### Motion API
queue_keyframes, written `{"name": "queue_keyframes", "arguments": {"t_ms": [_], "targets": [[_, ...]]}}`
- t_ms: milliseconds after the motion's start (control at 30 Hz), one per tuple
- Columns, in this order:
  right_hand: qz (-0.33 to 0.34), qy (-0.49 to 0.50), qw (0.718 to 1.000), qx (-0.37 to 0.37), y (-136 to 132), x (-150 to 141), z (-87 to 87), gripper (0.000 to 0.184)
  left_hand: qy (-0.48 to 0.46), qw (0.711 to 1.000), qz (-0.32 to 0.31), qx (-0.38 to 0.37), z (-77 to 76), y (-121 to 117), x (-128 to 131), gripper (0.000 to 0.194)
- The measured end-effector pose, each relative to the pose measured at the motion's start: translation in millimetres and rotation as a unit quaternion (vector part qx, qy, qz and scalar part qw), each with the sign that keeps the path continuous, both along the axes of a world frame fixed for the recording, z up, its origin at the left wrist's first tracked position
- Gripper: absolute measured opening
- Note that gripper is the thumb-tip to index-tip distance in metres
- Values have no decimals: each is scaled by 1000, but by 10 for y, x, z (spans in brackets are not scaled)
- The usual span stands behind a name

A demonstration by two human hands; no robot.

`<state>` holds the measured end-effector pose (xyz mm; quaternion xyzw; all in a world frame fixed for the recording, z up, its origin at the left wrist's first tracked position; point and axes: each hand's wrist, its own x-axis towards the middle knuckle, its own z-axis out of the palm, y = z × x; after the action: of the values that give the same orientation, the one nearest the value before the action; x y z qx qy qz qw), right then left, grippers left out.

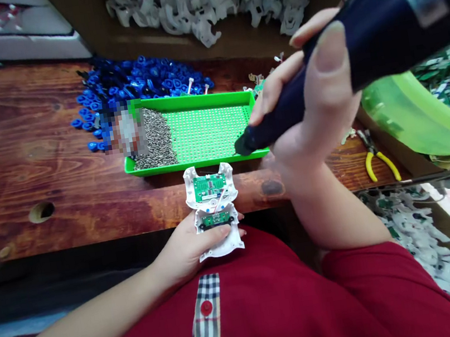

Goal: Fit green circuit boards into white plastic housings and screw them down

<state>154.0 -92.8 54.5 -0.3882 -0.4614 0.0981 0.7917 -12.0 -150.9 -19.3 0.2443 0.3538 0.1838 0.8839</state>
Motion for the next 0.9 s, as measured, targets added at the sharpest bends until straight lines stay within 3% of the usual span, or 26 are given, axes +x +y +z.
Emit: {"name": "queue_keyframes", "arguments": {"t_ms": [67,233,333,667,900], "targets": [[-25,-2,1000,0,175,136,-60,16,-7,1000,9,-21,11,-10,-4,41],[10,-20,996,-91,403,330,-229,24,-35,998,27,-38,21,-23,-15,50],[19,-19,997,-78,438,312,-273,21,-34,998,27,-41,16,-16,-16,48],[16,-50,994,-97,552,304,-372,41,-26,998,22,-43,28,8,-17,48],[44,-48,996,-64,527,266,-394,39,-14,999,32,-38,67,-13,-3,44]]}}
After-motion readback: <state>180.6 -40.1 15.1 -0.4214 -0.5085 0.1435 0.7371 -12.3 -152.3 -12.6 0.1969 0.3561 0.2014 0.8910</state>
